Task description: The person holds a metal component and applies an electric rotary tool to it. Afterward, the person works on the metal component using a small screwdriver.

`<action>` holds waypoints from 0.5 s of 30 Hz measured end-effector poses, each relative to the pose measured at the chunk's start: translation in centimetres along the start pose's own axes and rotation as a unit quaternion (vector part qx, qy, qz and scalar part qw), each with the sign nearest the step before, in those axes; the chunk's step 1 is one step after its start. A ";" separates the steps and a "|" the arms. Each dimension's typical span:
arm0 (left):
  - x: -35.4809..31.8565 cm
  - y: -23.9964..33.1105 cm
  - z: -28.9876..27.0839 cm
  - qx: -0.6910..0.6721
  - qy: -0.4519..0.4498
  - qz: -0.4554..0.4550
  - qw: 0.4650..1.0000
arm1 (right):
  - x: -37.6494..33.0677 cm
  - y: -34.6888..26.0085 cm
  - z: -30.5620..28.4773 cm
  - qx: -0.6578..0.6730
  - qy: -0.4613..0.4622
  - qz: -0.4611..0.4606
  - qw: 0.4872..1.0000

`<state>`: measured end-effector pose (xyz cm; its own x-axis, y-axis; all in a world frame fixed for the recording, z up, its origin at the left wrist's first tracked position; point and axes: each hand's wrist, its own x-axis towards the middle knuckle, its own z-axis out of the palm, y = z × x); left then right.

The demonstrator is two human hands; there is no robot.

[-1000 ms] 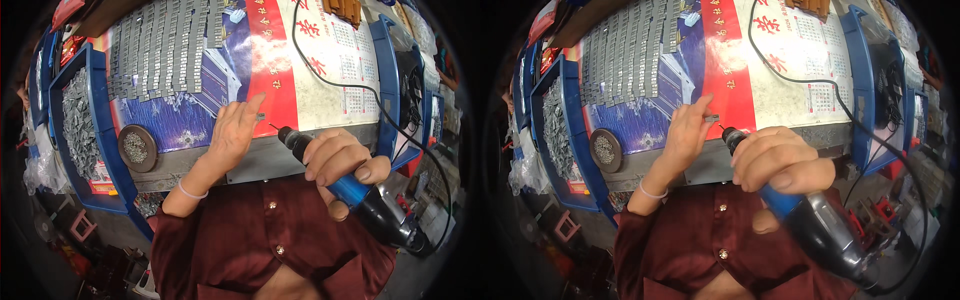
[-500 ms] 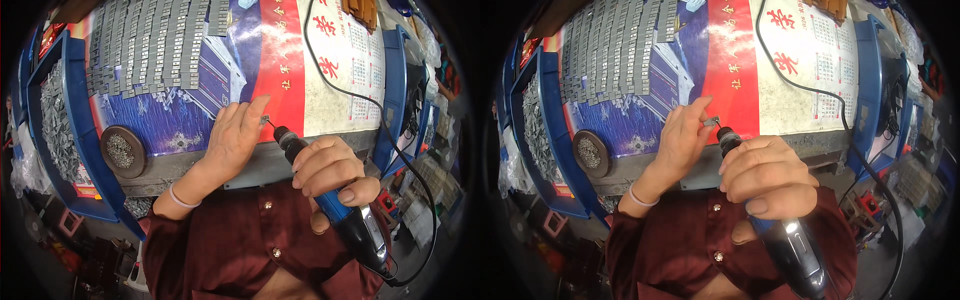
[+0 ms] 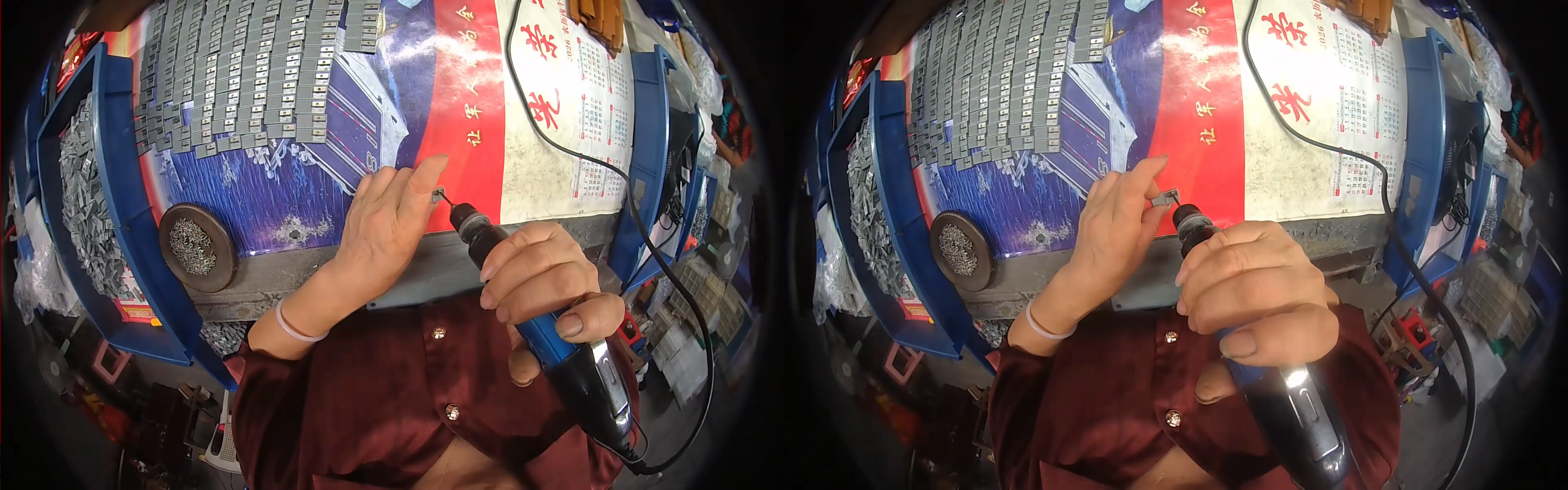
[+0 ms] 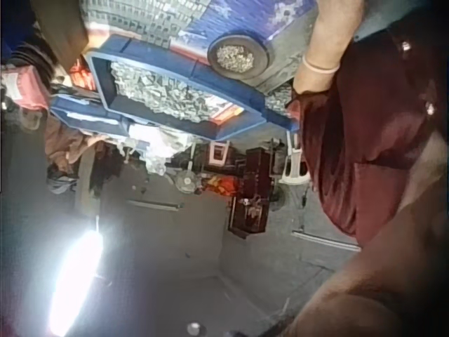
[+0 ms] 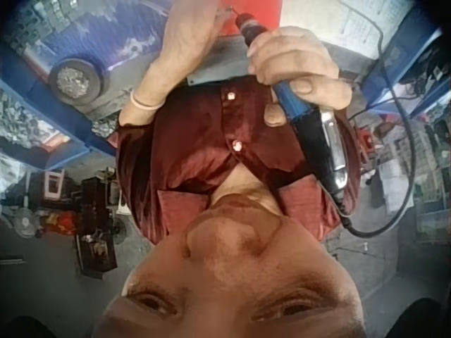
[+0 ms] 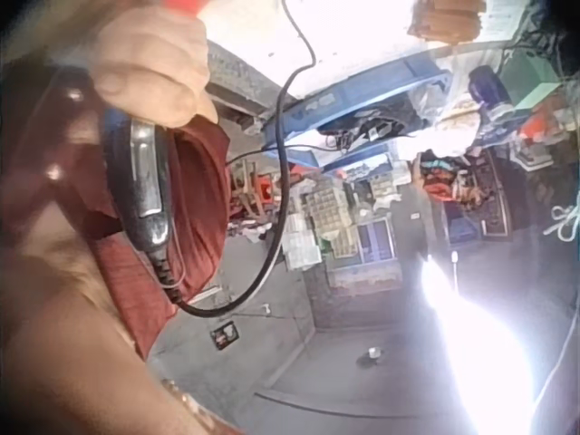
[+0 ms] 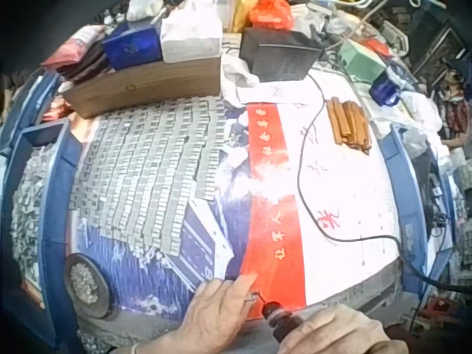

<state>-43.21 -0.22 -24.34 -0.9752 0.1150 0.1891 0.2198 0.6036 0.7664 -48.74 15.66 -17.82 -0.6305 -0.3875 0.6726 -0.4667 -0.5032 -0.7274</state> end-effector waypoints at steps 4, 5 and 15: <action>0.0 0.0 -0.1 -0.006 -0.005 -0.003 1.000 | 0.0 0.0 -0.1 0.004 -0.001 0.009 1.000; -0.1 -0.1 -0.1 -0.004 -0.007 -0.003 1.000 | 0.0 -0.1 -0.3 -0.021 -0.031 0.018 0.999; 0.0 -0.1 -0.2 -0.009 -0.011 -0.008 1.000 | 0.4 -0.1 -0.4 -0.053 -0.069 0.037 0.995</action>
<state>-43.22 -0.46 -24.28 -0.9789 0.1233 0.1631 0.2045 0.5911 0.7803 -49.14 15.85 -17.55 -0.5777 -0.5275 0.6229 -0.4889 -0.3874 -0.7816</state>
